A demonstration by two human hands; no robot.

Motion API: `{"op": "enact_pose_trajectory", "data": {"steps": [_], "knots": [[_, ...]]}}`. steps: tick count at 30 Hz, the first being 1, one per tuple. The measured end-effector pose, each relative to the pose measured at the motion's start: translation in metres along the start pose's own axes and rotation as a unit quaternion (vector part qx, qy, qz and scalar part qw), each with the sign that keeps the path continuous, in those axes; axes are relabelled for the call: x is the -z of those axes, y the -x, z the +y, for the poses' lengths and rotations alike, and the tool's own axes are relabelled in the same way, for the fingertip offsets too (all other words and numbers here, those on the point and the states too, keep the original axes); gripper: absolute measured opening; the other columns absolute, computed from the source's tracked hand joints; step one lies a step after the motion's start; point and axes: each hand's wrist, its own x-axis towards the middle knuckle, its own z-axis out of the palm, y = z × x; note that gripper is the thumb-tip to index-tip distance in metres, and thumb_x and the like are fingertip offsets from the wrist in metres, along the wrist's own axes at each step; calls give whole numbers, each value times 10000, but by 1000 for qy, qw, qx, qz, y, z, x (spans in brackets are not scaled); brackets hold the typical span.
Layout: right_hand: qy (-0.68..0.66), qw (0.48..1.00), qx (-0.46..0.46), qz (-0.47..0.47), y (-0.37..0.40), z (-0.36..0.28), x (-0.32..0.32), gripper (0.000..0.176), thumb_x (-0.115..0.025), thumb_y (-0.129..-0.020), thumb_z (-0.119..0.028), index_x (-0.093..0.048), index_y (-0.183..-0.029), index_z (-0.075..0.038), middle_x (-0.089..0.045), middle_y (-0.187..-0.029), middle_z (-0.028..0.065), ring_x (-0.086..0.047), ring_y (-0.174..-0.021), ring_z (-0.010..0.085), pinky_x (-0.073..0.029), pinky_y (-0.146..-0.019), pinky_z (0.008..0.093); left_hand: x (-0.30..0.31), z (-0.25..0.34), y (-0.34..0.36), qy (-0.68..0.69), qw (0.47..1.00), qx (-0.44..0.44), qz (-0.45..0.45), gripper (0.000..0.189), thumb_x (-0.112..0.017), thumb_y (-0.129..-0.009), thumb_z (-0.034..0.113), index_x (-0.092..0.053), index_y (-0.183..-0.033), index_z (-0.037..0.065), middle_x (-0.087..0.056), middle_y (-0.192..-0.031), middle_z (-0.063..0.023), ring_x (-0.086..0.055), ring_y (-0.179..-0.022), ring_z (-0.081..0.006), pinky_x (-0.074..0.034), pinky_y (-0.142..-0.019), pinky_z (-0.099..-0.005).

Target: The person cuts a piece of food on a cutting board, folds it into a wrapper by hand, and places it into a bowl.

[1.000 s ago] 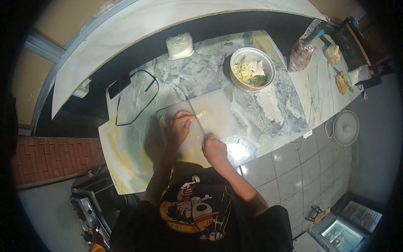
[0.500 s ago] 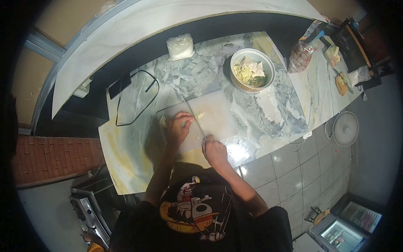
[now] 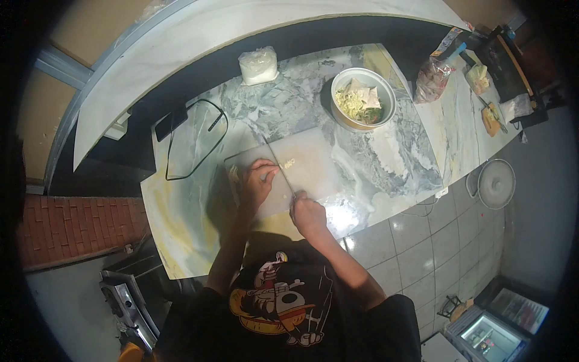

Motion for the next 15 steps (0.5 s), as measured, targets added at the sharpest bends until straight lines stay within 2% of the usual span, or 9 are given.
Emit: {"op": "enact_pose_trajectory", "data": {"steps": [4, 6, 15], "knots": [[-21, 1000, -9, 11, 1, -3, -1, 250, -536, -904, -196, -484, -833, 38, -601, -602, 255, -630, -572, 416, -518, -541, 489, 4, 7, -2, 9, 1000, 21, -17, 88, -684, -770, 40, -708, -854, 37, -650, -881, -89, -638, -826, -281, -504, -734, -371], [-1, 1000, 1, 21, 2, -3, 0, 221, -530, -909, -197, -484, -841, 9, -610, -582, 209, -650, -561, 371, -535, -514, 443, 5, 7, -3, 15, 1000, 13, -11, 82, -682, -769, 34, -705, -848, 28, -652, -878, -99, -640, -818, -287, -508, -730, -372], [18, 999, 32, 36, 5, 3, -5, 238, -555, -912, -212, -481, -825, -3, -588, -542, 189, -640, -529, 361, -525, -482, 435, 3, 1, -2, 27, 1000, 14, -4, 91, -704, -757, 22, -697, -847, 9, -676, -894, -123, -651, -848, -299, -512, -756, -355]]}}
